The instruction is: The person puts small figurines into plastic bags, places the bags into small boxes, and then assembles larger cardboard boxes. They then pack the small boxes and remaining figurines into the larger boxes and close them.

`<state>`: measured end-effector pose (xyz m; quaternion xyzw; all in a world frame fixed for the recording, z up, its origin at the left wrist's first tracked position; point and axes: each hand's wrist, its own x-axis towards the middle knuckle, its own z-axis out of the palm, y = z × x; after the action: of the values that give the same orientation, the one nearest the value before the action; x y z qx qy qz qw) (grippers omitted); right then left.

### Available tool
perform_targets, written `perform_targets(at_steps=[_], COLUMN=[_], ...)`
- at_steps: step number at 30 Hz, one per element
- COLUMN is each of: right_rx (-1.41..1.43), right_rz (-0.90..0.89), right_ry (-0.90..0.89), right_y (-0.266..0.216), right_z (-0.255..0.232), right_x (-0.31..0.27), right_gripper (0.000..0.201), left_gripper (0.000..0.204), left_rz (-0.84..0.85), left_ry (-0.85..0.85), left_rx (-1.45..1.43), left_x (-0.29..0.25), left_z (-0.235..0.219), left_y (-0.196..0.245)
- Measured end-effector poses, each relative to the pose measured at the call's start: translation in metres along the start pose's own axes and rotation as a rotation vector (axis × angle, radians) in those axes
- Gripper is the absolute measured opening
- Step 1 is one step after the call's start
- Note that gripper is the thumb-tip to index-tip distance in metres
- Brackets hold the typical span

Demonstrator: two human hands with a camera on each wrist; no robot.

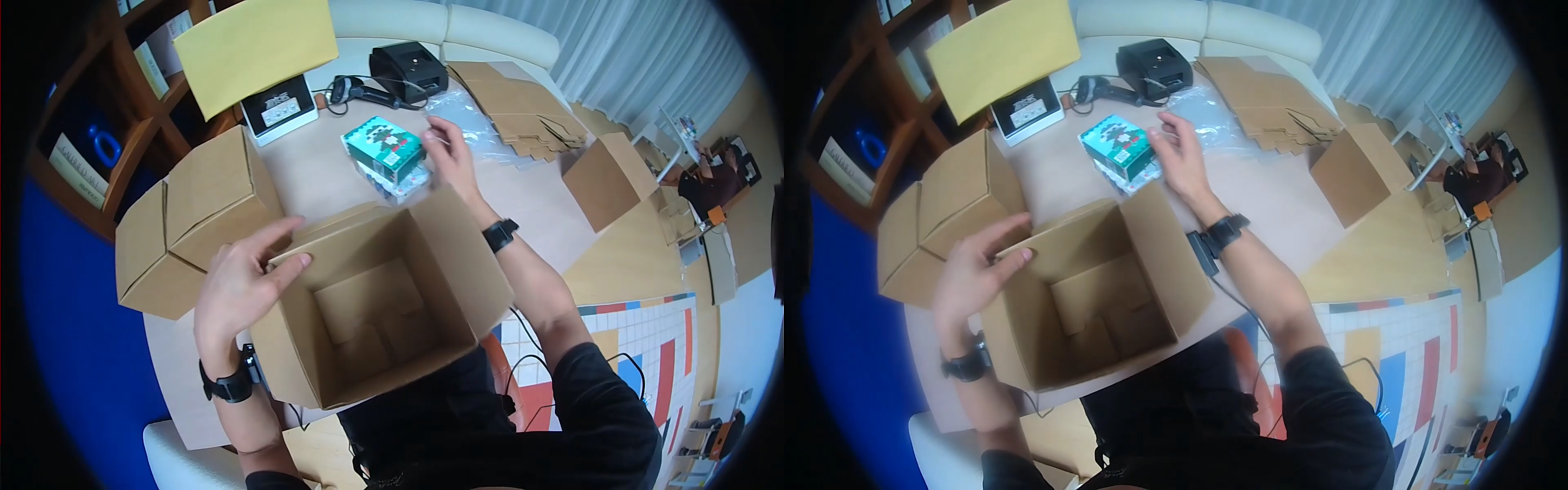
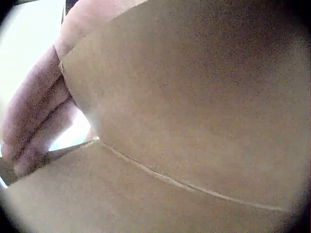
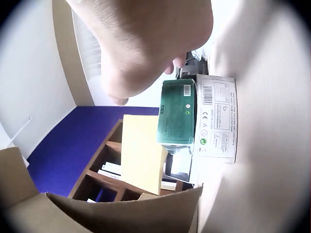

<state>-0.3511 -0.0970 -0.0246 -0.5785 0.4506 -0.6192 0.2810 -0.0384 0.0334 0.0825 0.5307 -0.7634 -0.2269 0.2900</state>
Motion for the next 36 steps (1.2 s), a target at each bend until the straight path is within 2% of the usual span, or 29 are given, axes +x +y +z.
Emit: perform_targets(at_steps=[1, 3, 8, 10, 14, 17, 20, 23, 25, 26, 32, 34, 36], right_rx=[0.123, 0.196, 0.273, 0.331, 0.350, 0.457, 0.586, 0.838, 0.841, 0.842, 0.993, 0.945, 0.933], right_rz=[0.021, 0.008, -0.010, 0.010, 0.049, 0.029, 0.084, 0.328, 0.433, 0.487, 0.505, 0.491, 0.525], right_ry=[0.049, 0.078, 0.039, -0.029, -0.066, -0.125, -0.256, -0.463, -0.434, -0.419, -0.514, -0.427, -0.397], right_y=[0.003, 0.012, -0.002, -0.003, -0.012, -0.018, -0.021, -0.033, -0.055, -0.064, -0.054, -0.055, -0.062], right_z=[0.001, -0.001, -0.006, -0.004, -0.009, -0.014, -0.017, -0.018, -0.014, -0.012, -0.009, -0.006, -0.010], right_x=[-0.001, -0.002, -0.010, -0.010, -0.012, -0.010, -0.012, -0.019, -0.028, -0.032, -0.040, -0.047, -0.050], right_gripper=[0.039, 0.034, 0.029, 0.028, 0.029, 0.033, 0.042, 0.052, 0.057, 0.059, 0.062, 0.062, 0.063], left_gripper=[0.041, 0.036, 0.032, 0.033, 0.039, 0.043, 0.056, 0.066, 0.067, 0.067, 0.068, 0.072, 0.028], left_rz=[-0.043, -0.141, -0.082, -0.059, -0.079, -0.062, 0.001, 0.008, 0.003, 0.052, 0.115, 0.073, 0.150], left_ry=[-0.050, -0.162, -0.144, -0.147, 0.046, 0.264, 0.385, 0.563, 0.664, 0.636, 0.608, 0.578, 0.698], left_rx=[-0.047, -0.140, -0.322, -0.378, -0.673, -0.672, -0.628, -0.650, -0.673, -0.626, -0.559, -0.625, -0.362], left_x=[0.002, 0.005, 0.008, 0.008, 0.005, 0.011, 0.016, 0.022, 0.024, 0.023, 0.026, 0.027, 0.030], left_z=[-0.002, -0.002, 0.000, 0.000, -0.003, -0.001, -0.002, 0.003, 0.006, 0.005, 0.019, 0.023, 0.027], left_y=[0.001, 0.006, 0.011, 0.015, 0.023, 0.016, 0.010, 0.016, 0.017, 0.008, 0.003, 0.013, 0.003])
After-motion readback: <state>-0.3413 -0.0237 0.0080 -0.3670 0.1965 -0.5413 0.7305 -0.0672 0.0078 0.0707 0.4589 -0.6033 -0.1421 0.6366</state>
